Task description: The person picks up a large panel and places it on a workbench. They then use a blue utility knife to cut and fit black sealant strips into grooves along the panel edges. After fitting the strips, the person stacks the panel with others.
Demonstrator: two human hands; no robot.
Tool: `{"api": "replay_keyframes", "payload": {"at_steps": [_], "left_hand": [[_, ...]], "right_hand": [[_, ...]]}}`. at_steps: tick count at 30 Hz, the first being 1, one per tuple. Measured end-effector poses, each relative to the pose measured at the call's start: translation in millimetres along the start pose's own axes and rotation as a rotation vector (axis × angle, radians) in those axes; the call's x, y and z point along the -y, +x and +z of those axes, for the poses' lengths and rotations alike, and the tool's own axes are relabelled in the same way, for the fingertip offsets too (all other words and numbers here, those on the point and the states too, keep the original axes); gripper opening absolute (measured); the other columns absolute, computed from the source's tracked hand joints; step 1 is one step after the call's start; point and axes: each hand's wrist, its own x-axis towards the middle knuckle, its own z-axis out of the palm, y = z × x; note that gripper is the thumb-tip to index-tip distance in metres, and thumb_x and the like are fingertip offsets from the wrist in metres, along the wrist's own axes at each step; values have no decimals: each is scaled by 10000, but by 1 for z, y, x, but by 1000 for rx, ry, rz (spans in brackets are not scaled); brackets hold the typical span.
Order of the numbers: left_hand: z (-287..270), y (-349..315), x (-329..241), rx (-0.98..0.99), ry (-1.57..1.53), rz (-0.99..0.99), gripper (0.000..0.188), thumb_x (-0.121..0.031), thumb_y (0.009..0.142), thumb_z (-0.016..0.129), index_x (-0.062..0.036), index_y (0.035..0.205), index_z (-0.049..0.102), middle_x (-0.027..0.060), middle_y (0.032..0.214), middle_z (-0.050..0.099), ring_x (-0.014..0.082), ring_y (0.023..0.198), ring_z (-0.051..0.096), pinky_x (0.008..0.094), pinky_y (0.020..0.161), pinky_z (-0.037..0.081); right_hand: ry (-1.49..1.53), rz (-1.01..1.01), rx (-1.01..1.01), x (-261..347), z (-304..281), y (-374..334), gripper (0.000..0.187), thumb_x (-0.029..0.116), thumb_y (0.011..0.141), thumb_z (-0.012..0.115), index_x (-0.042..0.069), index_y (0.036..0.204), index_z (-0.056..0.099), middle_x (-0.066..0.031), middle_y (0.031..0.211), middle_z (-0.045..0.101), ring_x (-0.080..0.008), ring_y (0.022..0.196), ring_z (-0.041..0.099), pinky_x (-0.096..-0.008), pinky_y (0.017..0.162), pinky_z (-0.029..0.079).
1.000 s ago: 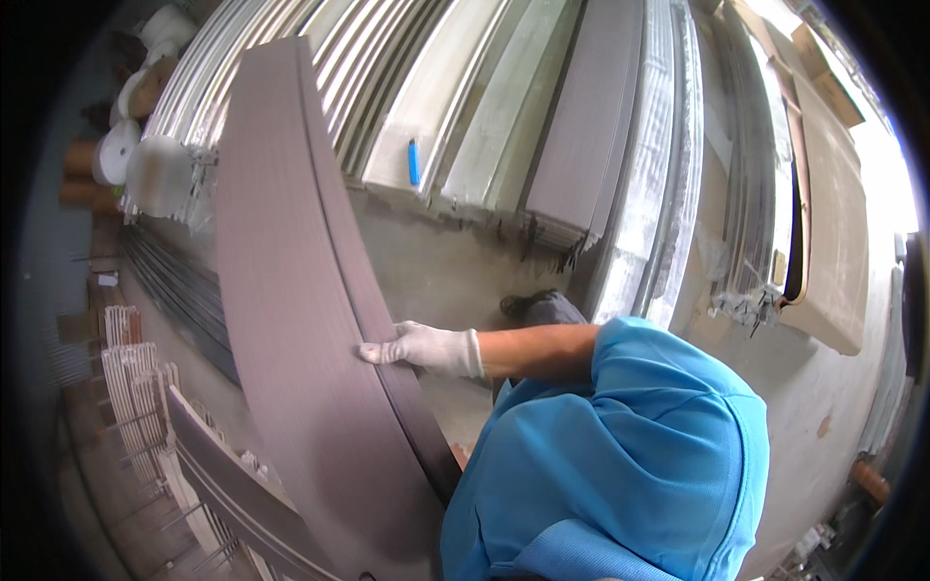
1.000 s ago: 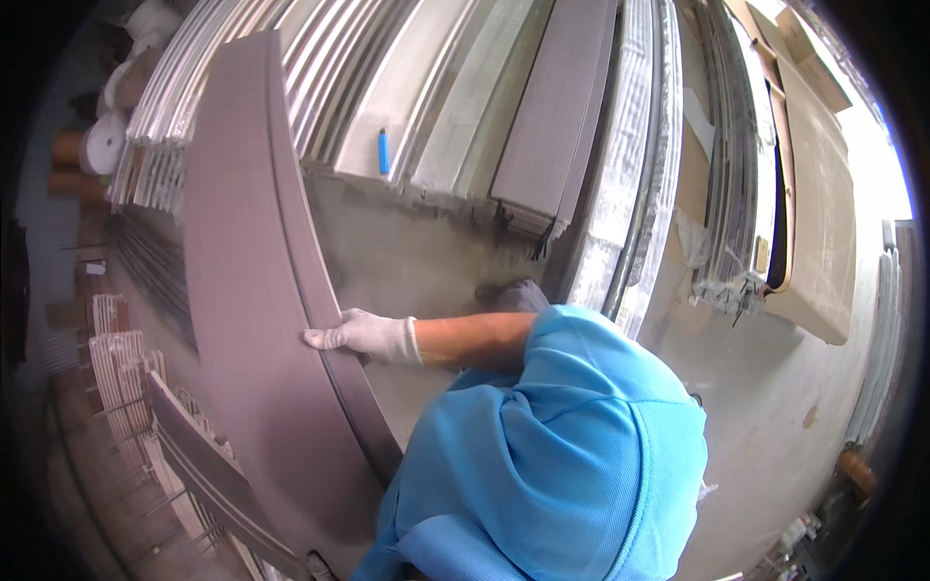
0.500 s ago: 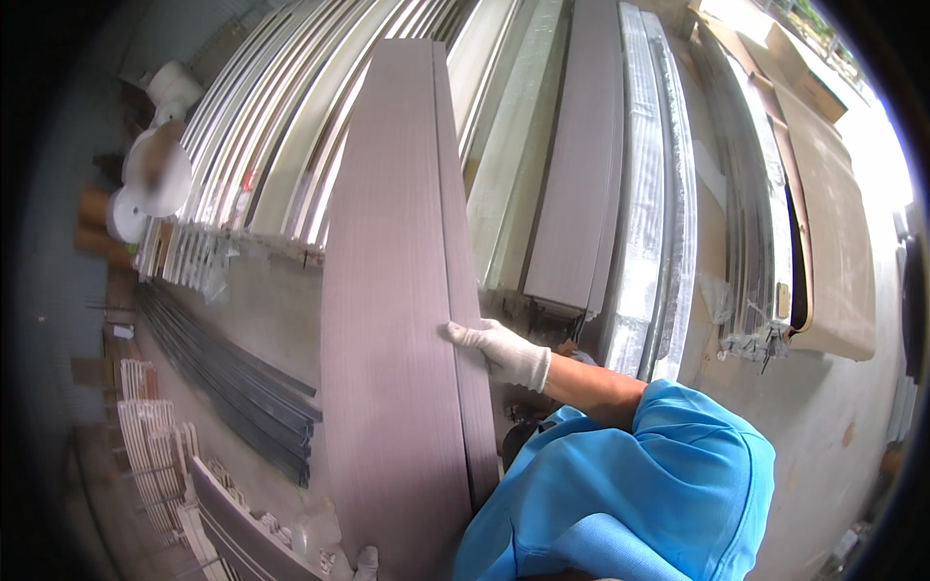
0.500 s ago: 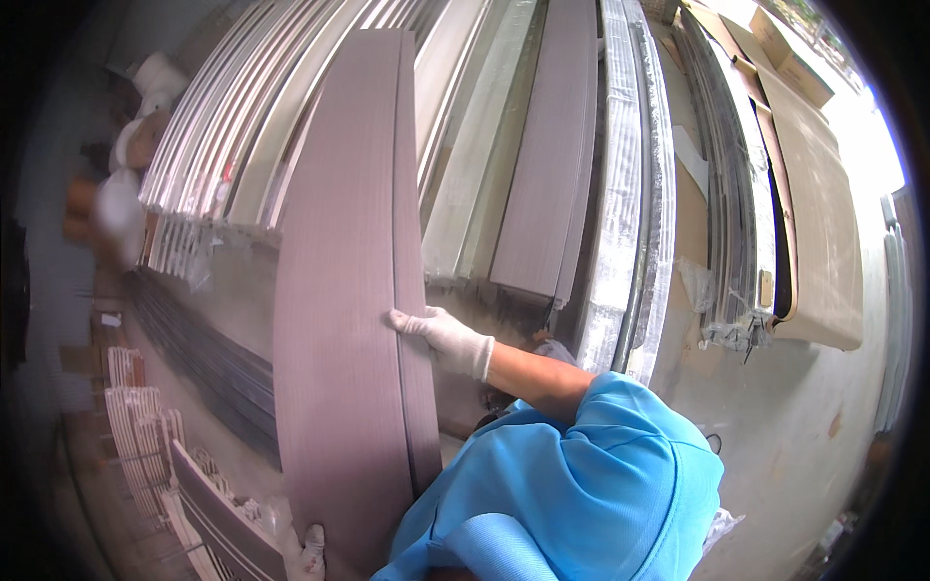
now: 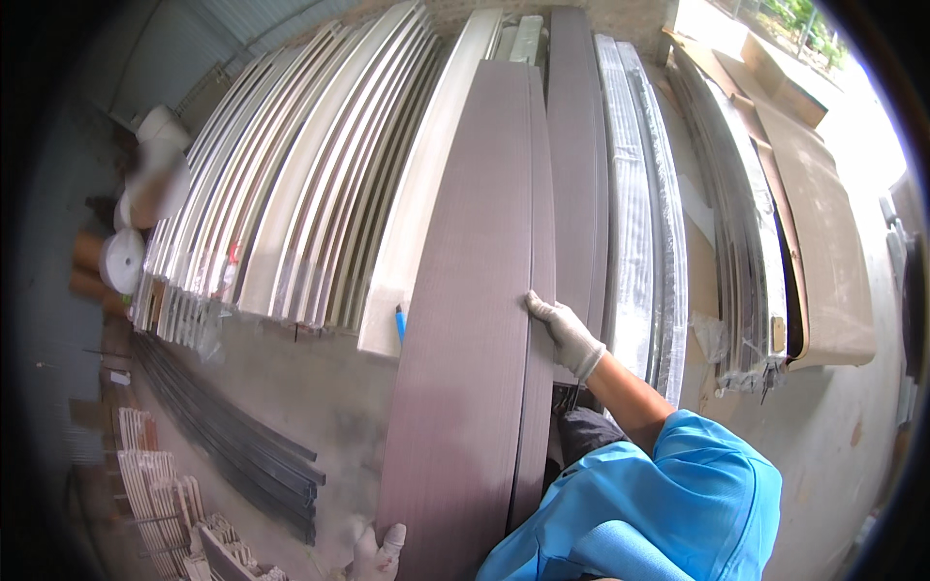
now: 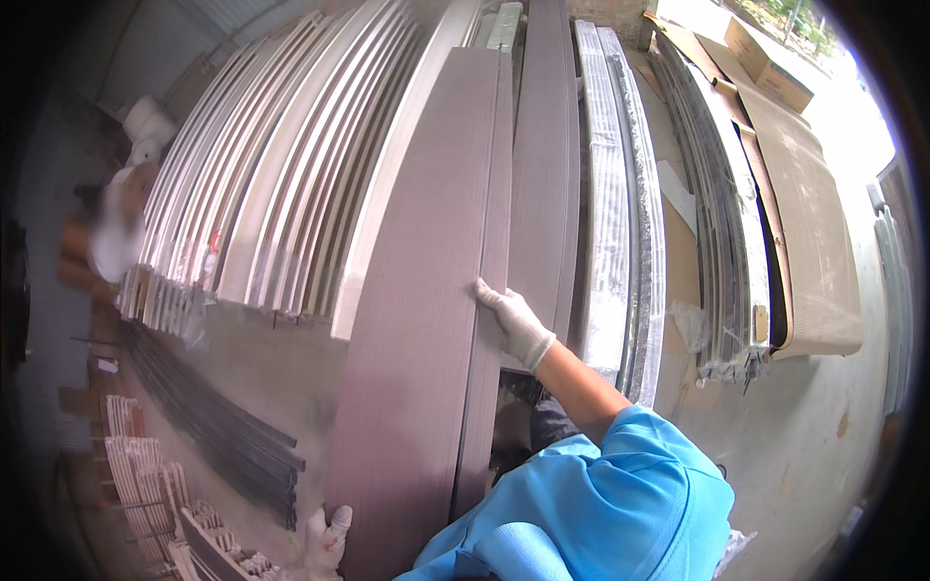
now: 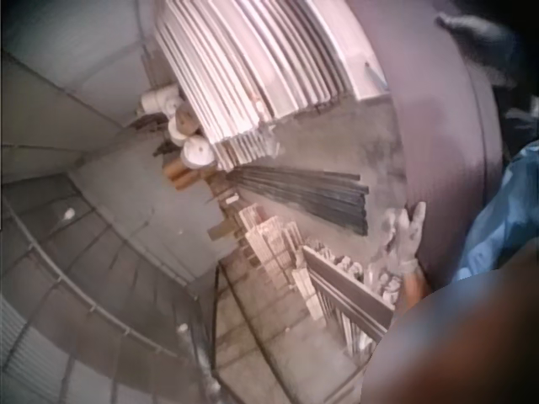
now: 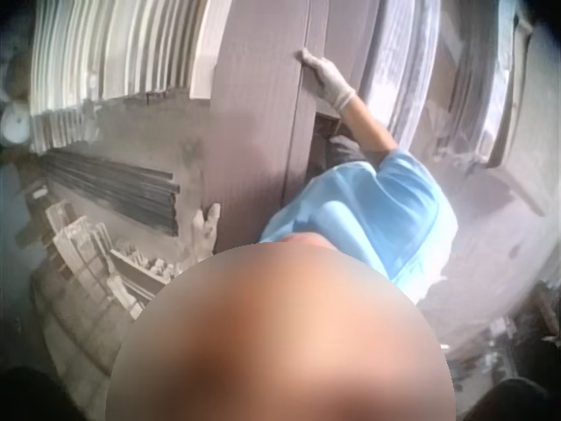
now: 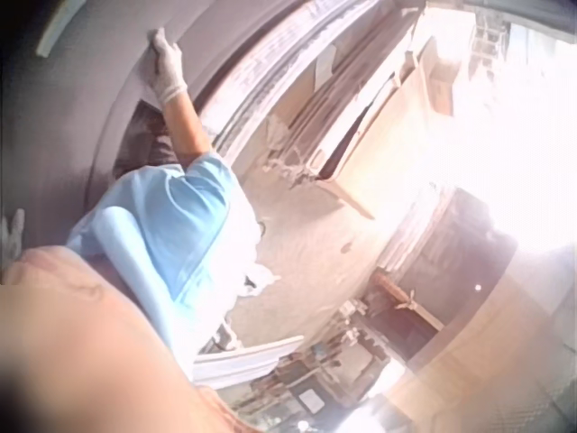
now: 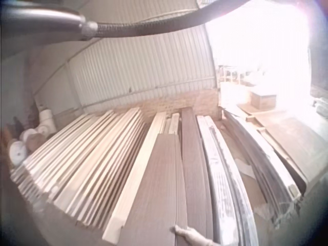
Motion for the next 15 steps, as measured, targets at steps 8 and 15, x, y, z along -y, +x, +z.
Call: {"api": "replay_keyframes", "payload": {"at_steps": [8,15], "left_hand": [[33,63,-47,55,-124,82,698,-589,940,669,83,1125,636,205,992,710,282,917,666,412,850,505],[36,77,-66,63,65,43,766,-647,927,640,100,1092,639,246,931,701,339,871,671,431,819,506]], "right_hand": [[-59,-82,-136,34,-52,30,664,423,963,711,-37,1392,499,-179,1387,552,-261,1290,540,-416,1035,505],[56,-81,-99,46,-68,28,691,432,961,711,-64,1385,484,-192,1370,559,-264,1276,550,-417,1026,507]]}}
